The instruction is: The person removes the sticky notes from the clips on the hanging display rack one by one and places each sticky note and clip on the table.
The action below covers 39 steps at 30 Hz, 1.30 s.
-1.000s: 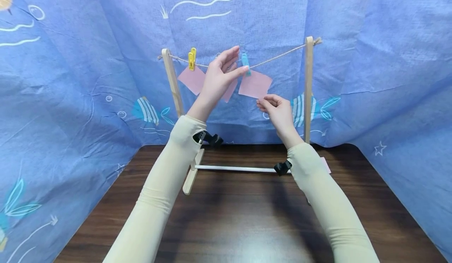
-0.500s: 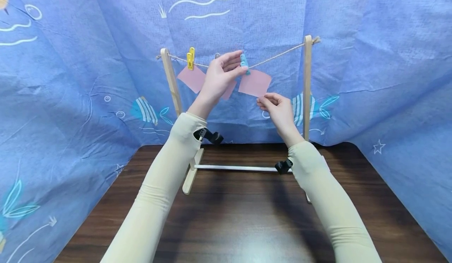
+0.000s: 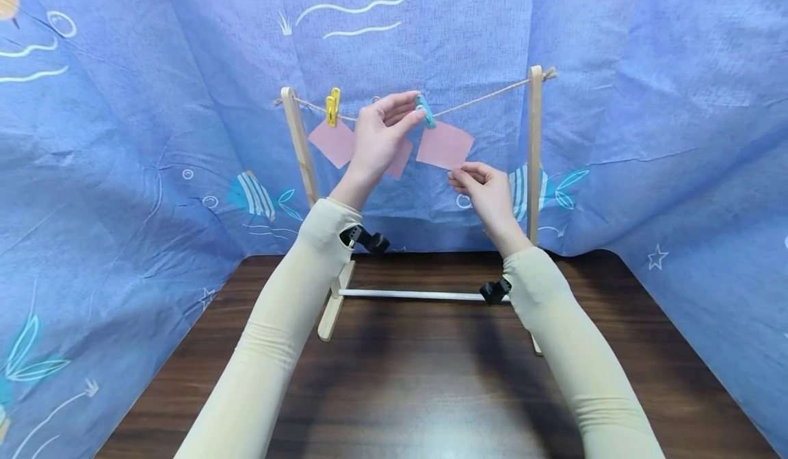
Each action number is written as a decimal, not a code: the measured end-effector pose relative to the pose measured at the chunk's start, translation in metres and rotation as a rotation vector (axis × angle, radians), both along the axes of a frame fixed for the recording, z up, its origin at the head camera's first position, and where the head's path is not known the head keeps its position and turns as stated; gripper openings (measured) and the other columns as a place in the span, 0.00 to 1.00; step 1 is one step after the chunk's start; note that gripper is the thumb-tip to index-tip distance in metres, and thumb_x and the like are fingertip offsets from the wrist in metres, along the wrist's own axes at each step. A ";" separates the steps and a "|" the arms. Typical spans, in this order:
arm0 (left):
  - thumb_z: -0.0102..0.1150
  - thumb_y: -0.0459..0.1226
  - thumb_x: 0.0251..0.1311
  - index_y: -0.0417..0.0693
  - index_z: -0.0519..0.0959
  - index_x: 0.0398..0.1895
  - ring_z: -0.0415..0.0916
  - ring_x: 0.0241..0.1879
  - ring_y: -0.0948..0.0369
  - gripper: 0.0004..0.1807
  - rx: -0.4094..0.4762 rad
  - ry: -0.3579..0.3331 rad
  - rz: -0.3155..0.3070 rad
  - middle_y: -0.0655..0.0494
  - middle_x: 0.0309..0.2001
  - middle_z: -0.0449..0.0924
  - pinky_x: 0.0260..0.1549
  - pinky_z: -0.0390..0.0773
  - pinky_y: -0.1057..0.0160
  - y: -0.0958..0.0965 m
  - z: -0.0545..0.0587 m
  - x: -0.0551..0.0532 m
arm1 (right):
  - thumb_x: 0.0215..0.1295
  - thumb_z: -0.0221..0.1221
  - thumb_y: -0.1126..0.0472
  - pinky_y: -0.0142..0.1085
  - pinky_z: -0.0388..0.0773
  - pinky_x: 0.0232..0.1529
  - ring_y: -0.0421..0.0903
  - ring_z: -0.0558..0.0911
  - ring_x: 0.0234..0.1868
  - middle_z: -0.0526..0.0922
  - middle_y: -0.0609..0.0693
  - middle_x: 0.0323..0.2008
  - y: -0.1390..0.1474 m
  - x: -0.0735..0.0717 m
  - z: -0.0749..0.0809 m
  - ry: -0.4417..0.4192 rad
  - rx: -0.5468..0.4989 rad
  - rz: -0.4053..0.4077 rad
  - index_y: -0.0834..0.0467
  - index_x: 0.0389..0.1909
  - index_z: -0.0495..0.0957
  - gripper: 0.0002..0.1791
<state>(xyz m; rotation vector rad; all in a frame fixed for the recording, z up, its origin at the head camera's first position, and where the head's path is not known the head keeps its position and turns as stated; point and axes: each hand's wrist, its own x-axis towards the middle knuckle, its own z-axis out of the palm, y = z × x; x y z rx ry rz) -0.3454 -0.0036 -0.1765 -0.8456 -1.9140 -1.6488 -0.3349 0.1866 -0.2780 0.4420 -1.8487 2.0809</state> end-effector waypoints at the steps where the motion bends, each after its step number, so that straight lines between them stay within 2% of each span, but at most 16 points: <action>1: 0.66 0.33 0.65 0.36 0.82 0.56 0.82 0.52 0.61 0.17 0.022 0.021 0.007 0.45 0.52 0.85 0.52 0.77 0.71 0.001 0.000 0.000 | 0.71 0.62 0.62 0.32 0.83 0.47 0.39 0.88 0.39 0.89 0.48 0.36 0.000 0.000 0.000 0.001 0.003 -0.001 0.71 0.50 0.78 0.16; 6: 0.68 0.31 0.63 0.34 0.84 0.51 0.84 0.48 0.62 0.14 0.116 0.083 0.007 0.43 0.48 0.86 0.50 0.80 0.69 0.003 0.002 0.001 | 0.72 0.61 0.61 0.33 0.83 0.47 0.39 0.88 0.39 0.89 0.50 0.37 0.002 0.000 -0.001 0.004 0.026 -0.016 0.71 0.50 0.79 0.16; 11: 0.68 0.29 0.61 0.32 0.84 0.49 0.85 0.45 0.63 0.14 0.189 0.078 -0.017 0.42 0.46 0.86 0.47 0.82 0.67 0.005 0.006 0.003 | 0.73 0.60 0.62 0.32 0.83 0.47 0.37 0.88 0.38 0.89 0.48 0.36 0.004 0.002 -0.001 -0.006 0.033 -0.024 0.71 0.50 0.78 0.15; 16: 0.68 0.29 0.61 0.33 0.84 0.51 0.84 0.46 0.63 0.15 0.213 0.069 -0.016 0.43 0.48 0.86 0.49 0.81 0.68 0.001 0.009 0.007 | 0.72 0.60 0.62 0.29 0.83 0.44 0.38 0.88 0.38 0.89 0.46 0.35 0.006 0.004 0.000 -0.002 0.008 0.004 0.72 0.51 0.77 0.16; 20: 0.68 0.29 0.62 0.34 0.81 0.56 0.83 0.50 0.62 0.18 0.204 0.071 -0.025 0.42 0.50 0.84 0.52 0.79 0.67 -0.007 0.011 0.010 | 0.72 0.61 0.62 0.27 0.82 0.43 0.37 0.88 0.38 0.89 0.46 0.35 0.010 0.006 0.000 0.001 -0.005 0.016 0.71 0.50 0.78 0.16; 26: 0.66 0.29 0.63 0.33 0.78 0.59 0.81 0.52 0.59 0.21 0.209 0.098 -0.038 0.42 0.52 0.82 0.53 0.79 0.65 -0.029 0.018 0.016 | 0.70 0.63 0.59 0.31 0.83 0.46 0.38 0.88 0.38 0.90 0.47 0.36 0.019 0.010 0.002 0.004 0.016 -0.047 0.69 0.49 0.81 0.16; 29: 0.65 0.29 0.64 0.32 0.77 0.60 0.81 0.51 0.58 0.21 0.220 0.123 -0.038 0.43 0.52 0.82 0.53 0.79 0.63 -0.043 0.022 0.020 | 0.69 0.64 0.59 0.31 0.83 0.46 0.39 0.88 0.37 0.90 0.48 0.35 0.027 0.014 0.003 0.019 0.005 -0.058 0.68 0.48 0.82 0.16; 32: 0.66 0.28 0.63 0.32 0.77 0.59 0.83 0.50 0.58 0.21 0.266 0.108 -0.037 0.44 0.51 0.82 0.54 0.80 0.61 -0.059 0.027 0.025 | 0.68 0.66 0.60 0.30 0.83 0.44 0.40 0.88 0.36 0.90 0.49 0.34 0.035 0.017 0.005 0.050 -0.031 -0.051 0.69 0.46 0.83 0.15; 39: 0.67 0.28 0.62 0.36 0.80 0.58 0.84 0.48 0.56 0.20 0.328 0.106 0.035 0.47 0.50 0.82 0.53 0.80 0.60 -0.100 0.037 0.032 | 0.66 0.66 0.63 0.30 0.83 0.43 0.42 0.89 0.36 0.90 0.51 0.34 0.056 0.025 0.012 0.096 -0.086 -0.044 0.66 0.43 0.85 0.10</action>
